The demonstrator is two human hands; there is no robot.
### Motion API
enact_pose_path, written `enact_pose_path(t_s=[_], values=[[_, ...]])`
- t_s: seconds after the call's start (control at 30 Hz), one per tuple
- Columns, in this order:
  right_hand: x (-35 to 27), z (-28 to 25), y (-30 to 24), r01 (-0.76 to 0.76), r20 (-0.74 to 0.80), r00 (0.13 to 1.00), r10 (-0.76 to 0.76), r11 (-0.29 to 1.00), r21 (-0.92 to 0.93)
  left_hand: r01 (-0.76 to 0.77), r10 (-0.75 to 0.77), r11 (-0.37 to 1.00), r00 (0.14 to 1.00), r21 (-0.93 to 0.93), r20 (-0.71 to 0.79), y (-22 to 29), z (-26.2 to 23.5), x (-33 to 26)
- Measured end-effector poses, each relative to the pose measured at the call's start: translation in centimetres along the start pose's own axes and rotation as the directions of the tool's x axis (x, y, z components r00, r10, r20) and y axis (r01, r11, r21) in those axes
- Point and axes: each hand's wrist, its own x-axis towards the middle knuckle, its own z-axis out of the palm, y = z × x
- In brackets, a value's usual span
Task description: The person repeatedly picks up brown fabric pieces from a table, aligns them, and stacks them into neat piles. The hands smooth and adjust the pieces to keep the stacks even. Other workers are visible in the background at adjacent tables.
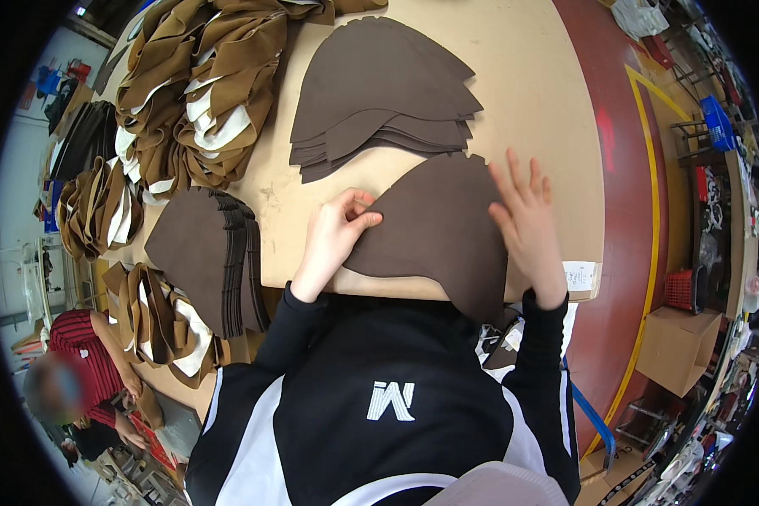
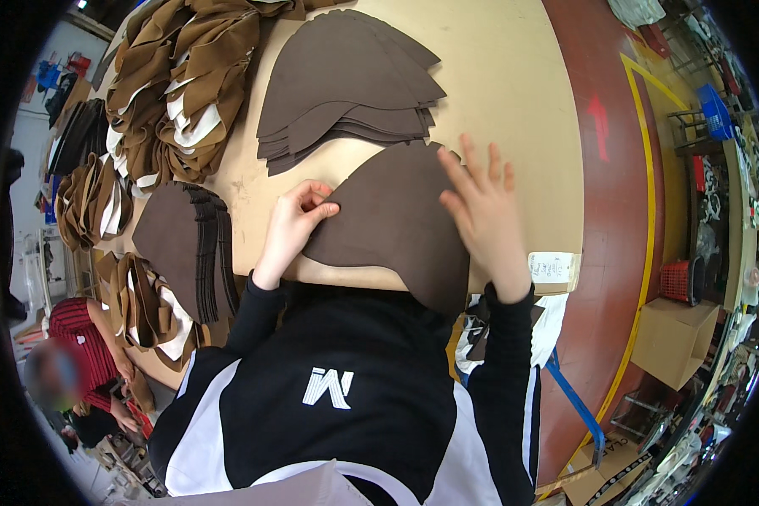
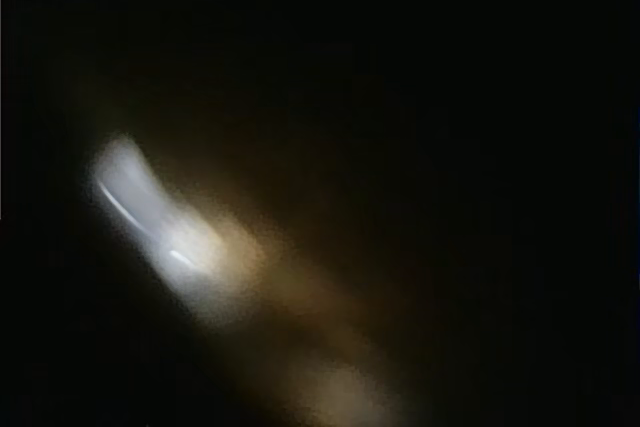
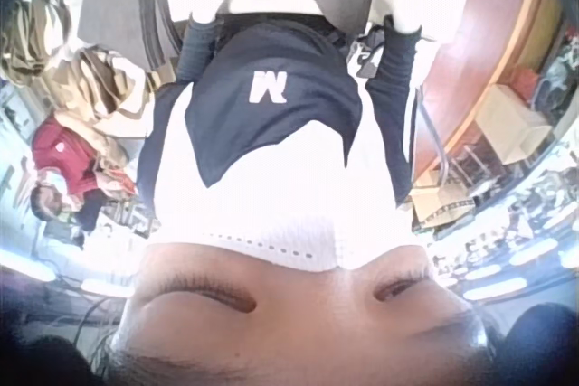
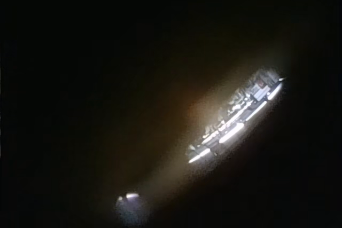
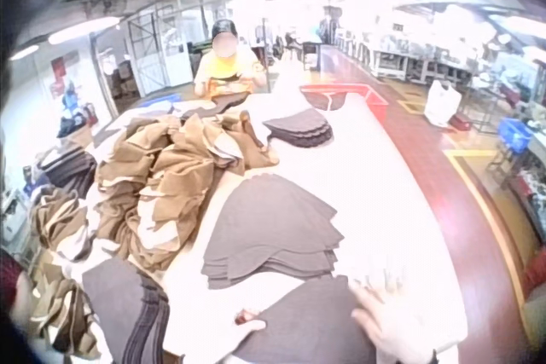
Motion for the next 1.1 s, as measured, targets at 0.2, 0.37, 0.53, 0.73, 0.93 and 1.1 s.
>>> enact_pose_path(t_s=[0.2,0.37,0.53,0.73,0.93,1.1], values=[[-4.6,-0.1,-6.4,0.336,0.283,0.873,-0.397,0.911,0.240,-0.371,0.283,0.910,0.882,-0.185,-0.376,4.1,-2.2,3.5],[-5.1,3.1,-6.1,0.286,0.230,0.926,-0.300,0.954,0.093,-0.363,0.314,0.931,0.760,0.029,-0.569,4.1,-6.4,6.6],[-1.4,3.1,-2.7,0.179,0.200,0.964,-0.176,0.984,0.004,-0.187,0.179,0.982,0.971,-0.037,-0.157,1.1,-4.4,2.7],[2.5,4.7,3.5,-0.101,0.082,0.991,0.106,0.993,-0.059,-0.140,0.137,0.990,0.987,0.035,0.078,0.1,1.1,-1.9],[0.2,-0.8,0.5,0.081,0.064,0.994,-0.085,0.995,0.056,-0.259,0.264,0.961,0.964,0.094,-0.040,-1.1,0.1,0.9],[-3.3,-3.0,-4.5,0.269,0.300,0.877,-0.374,0.902,0.338,-0.229,0.206,0.971,0.947,-0.071,-0.247,3.6,-3.5,4.3]])
